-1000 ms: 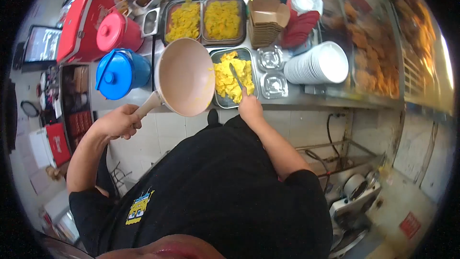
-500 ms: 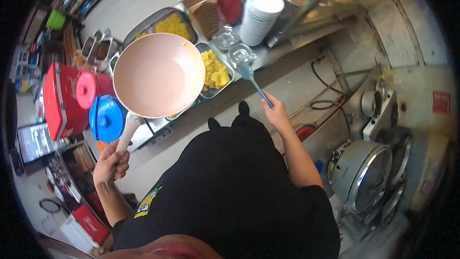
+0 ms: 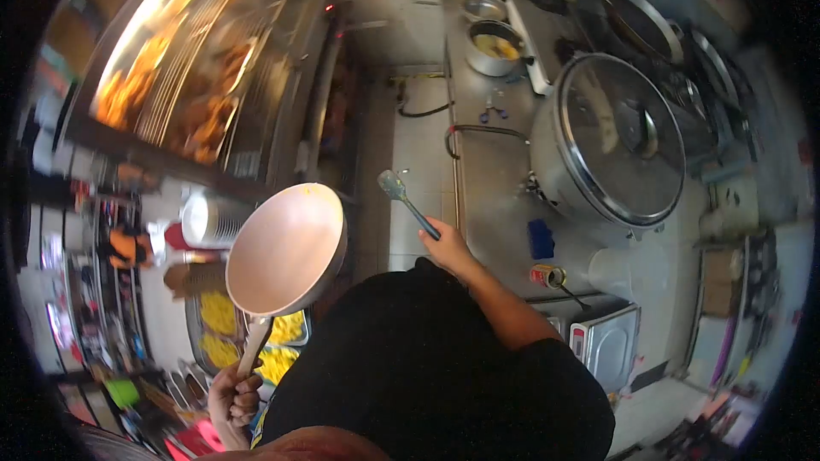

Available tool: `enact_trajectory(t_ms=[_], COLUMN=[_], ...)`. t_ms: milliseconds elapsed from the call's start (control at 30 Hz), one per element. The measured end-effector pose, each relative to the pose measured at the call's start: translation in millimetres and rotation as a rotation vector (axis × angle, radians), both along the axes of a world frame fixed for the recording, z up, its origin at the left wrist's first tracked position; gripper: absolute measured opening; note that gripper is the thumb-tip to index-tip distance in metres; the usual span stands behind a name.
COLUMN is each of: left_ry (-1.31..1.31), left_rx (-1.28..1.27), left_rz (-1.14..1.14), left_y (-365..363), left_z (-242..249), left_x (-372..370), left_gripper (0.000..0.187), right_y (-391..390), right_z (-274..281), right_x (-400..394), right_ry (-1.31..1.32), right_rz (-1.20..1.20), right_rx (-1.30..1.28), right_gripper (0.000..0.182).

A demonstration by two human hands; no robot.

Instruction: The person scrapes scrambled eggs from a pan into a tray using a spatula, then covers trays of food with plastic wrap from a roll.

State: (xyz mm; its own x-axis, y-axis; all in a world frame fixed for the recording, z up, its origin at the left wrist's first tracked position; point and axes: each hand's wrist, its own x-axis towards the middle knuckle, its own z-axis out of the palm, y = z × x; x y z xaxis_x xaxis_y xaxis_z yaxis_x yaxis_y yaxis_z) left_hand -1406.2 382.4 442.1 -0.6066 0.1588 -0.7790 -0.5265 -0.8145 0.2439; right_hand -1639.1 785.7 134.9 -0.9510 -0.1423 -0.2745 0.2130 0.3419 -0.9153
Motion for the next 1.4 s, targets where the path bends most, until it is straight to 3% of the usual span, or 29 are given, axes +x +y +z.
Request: enact_trajectory(t_ms=[67, 200, 233, 333, 500, 533, 600, 667, 800, 867, 967, 1033, 1167, 1267, 1300, 1400], left_ry=[-0.003, 0.154, 0.167, 0.253, 0.484, 0.518, 0.731, 0.806, 1.001, 1.060, 1.249, 1.352, 1.348, 1.322, 1.303, 1.345], left_rx=[0.008, -0.168, -0.270, -0.494, -0.753, -0.662, -0.925, -0.892, -0.721, -0.709, -0.760, -0.654, -0.595, -0.606, -0.635, -0.648], left_rz=[-0.087, -0.353, -0.421, -0.616, -0.935, -0.970, -1.155, -1.247, -1.480, -1.543, -1.663, -1.698, -1.797, -1.894, -1.949, -1.978], left_y=[19.8, 58.2, 71.5, 117.8, 160.2, 173.8, 204.2, 222.3, 294.9, 338.6, 413.2, 463.4, 548.3, 597.0, 604.6, 623.2], left_z=[-12.3, -33.3, -32.9, -31.1, -76.4, -78.2, -90.2, -127.3, -155.4, -177.1, -196.2, -233.6, -265.0, -295.3, -309.6, -316.3], left_x=[-63.2, -169.9, -196.2, -277.3, -429.5, -467.1, -538.4, -622.8, -766.8, -822.2, -887.0, -922.2, -954.6, -978.5, -982.6, -990.5], left_gripper=[0.042, 0.039, 0.034, 0.024, 0.020, 0.020, 0.020, 0.022, 0.031, 0.031, 0.033, 0.031, 0.029, 0.033, 0.035, 0.032], right_y=[20.1, 63.1, 70.0, 96.5, 125.3, 127.1, 126.9, 120.1, 93.9, 81.7, 76.5, 74.7, 74.6, 78.6, 83.3, 96.3], right_z=[-1.1, -14.3, 4.3, 4.1, 16.0, 24.7, 18.2, 0.5, 14.7, 10.4, 61.0, 74.9, 88.8, 77.3, 77.8, 45.5], right_x=[-4.6, -13.2, -16.4, -30.3, -76.5, -85.8, -104.6, -122.5, -169.5, -193.8, -239.5, -260.7, -295.4, -313.5, -320.9, -337.9], right_ry=[0.057, -0.018, 0.046, -0.020, 0.051, 0.030, 0.003, -0.048, -0.185, -0.034, -0.141, -0.237, -0.179, -0.120, -0.134, -0.115], right_rz=[-0.146, -0.337, -0.398, -0.441, -0.565, -0.572, -0.617, -0.633, -0.757, -0.882, -0.988, -1.085, -1.198, -1.258, -1.228, -1.264], right_rx=[-0.035, -0.072, -0.004, 0.057, 0.106, 0.156, 0.211, 0.173, 0.018, 0.059, 0.063, 0.046, 0.132, 0.084, 0.190, 0.083], right_gripper=[0.038, 0.029, 0.027, 0.030, 0.030, 0.032, 0.033, 0.037, 0.038, 0.028, 0.027, 0.025, 0.022, 0.020, 0.020, 0.021])
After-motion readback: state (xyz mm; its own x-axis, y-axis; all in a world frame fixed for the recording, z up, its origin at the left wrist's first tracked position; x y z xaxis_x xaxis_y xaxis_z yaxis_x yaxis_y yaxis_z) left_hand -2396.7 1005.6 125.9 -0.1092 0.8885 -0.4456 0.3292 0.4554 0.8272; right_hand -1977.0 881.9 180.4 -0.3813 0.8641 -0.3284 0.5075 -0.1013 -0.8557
